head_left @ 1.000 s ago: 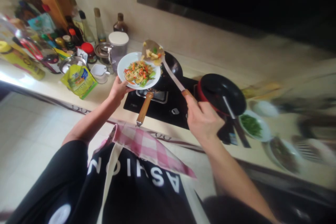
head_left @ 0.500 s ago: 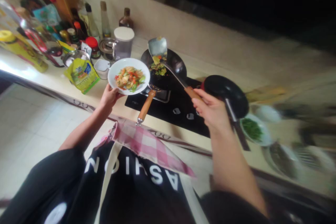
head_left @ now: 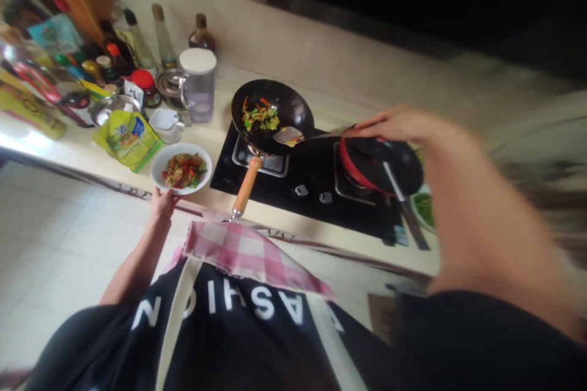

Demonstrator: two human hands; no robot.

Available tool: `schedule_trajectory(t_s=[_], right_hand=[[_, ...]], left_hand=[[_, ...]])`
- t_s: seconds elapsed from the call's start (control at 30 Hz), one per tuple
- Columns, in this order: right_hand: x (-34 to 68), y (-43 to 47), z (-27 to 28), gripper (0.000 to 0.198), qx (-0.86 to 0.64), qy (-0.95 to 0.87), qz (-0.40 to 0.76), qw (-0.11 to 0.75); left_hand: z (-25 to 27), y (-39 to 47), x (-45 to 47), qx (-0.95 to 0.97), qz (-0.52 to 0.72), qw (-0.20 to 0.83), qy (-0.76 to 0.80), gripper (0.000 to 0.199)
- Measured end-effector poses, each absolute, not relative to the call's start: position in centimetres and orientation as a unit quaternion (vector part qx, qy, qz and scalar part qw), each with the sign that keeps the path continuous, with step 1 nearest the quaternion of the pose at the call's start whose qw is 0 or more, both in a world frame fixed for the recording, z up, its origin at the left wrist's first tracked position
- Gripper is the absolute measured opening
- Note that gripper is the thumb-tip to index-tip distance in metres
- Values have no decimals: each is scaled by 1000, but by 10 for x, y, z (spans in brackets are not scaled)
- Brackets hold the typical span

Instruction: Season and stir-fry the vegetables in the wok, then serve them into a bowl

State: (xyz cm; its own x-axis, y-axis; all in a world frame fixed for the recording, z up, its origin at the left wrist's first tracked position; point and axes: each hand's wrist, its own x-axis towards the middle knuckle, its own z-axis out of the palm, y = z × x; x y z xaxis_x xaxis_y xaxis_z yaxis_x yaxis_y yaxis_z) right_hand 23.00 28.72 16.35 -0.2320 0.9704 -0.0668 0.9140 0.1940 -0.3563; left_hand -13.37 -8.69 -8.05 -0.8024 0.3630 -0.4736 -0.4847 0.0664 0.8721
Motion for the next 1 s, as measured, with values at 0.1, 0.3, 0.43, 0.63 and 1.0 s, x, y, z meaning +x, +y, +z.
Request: schedule_trajectory(t_s=[0.1,0.3,0.43,0.63,1.0], right_hand=[[199,288,172,35,-636,-750,180,-32],[169,274,156,33,-510,-859,41,3],[177,278,169,34,-525,-851,-36,-2],[173,293,176,35,-513,-851,-97,-52],[178,290,201,54,-501,-858,-87,-76]], left_hand=[[-84,-84,-137,-33,677,296,673,54],[-84,-82,-146,-41,673,307,672,42],[-76,-101,-143,-17,588,321,742,29],[-18,-77,-75,98,549,462,690,32],[-5,31,34,112,427,653,616,41]])
